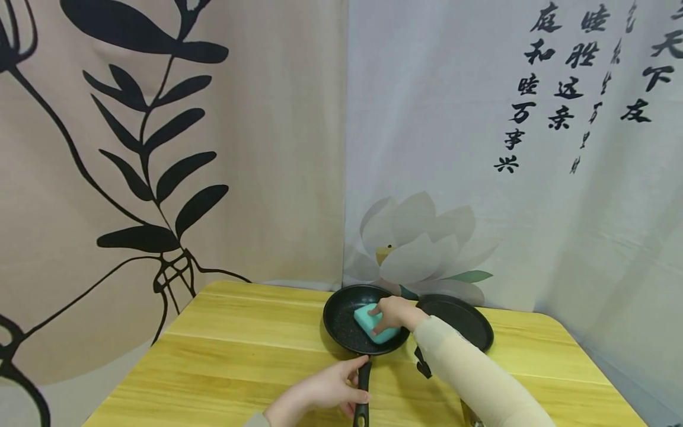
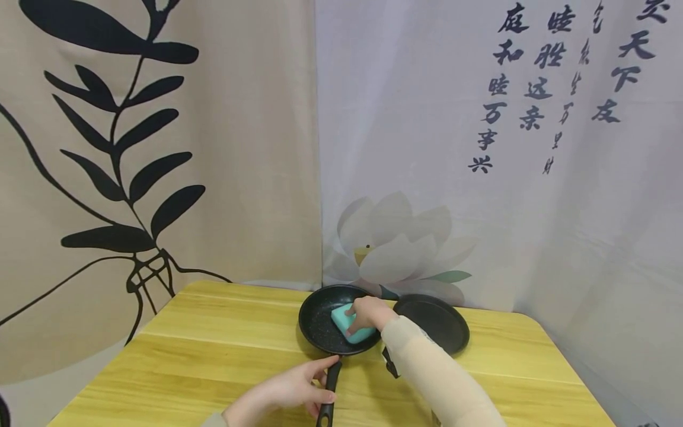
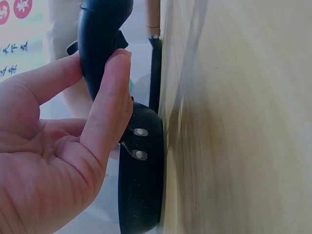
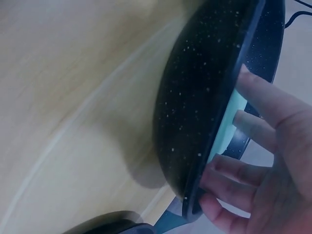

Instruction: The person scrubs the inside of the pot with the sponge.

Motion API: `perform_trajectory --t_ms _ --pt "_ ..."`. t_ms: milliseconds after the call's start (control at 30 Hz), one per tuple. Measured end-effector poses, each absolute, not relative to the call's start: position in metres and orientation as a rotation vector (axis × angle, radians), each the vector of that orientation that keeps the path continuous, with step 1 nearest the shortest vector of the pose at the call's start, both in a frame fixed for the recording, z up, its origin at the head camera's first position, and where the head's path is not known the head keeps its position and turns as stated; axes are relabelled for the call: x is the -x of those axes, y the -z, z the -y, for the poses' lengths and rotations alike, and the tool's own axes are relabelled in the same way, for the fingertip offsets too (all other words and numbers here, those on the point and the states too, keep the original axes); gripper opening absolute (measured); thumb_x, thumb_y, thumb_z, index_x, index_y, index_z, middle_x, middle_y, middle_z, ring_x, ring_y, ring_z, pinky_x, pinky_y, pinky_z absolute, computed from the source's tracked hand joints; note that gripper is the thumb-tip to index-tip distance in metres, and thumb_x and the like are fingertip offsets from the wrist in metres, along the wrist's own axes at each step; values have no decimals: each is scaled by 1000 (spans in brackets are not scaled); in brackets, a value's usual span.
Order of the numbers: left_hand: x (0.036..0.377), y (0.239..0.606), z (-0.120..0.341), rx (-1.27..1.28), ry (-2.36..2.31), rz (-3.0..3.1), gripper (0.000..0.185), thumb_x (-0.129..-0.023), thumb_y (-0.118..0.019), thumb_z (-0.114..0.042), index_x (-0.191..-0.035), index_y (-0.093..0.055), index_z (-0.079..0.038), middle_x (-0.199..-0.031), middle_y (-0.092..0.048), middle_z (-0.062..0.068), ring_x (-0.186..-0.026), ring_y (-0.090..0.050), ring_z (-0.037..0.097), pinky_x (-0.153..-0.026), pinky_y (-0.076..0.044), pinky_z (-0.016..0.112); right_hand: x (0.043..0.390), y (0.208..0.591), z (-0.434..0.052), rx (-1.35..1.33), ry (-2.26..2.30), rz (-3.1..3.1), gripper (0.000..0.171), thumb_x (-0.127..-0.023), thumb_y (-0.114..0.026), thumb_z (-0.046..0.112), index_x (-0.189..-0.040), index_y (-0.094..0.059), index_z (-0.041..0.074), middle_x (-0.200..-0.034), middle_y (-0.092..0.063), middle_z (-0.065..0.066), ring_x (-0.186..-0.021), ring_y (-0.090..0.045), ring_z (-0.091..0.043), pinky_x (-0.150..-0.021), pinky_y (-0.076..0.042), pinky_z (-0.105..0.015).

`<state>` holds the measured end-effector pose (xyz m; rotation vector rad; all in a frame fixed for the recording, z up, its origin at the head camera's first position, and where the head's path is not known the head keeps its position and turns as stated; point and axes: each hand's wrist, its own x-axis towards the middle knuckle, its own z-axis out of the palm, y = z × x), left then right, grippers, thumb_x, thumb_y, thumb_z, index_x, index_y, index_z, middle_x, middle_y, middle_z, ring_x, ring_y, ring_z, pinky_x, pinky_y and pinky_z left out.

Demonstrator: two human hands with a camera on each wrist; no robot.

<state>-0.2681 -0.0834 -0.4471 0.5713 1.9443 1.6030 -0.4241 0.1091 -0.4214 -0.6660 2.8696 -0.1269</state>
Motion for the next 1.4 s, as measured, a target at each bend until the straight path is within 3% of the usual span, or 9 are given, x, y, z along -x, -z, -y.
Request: perform_trajectory --t_ms 1400 --pt "269 448 85 -598 -1598 -1927 71 -94 -64 -5 -150 -23 8 -91 -57 13 -66 -65 17 -59 -58 33 405 421 -99 898 137 -2812 52 -76 -80 45 -123 -70 25 -127 -63 -2 -114 -59 -22 -92 -51 -37"
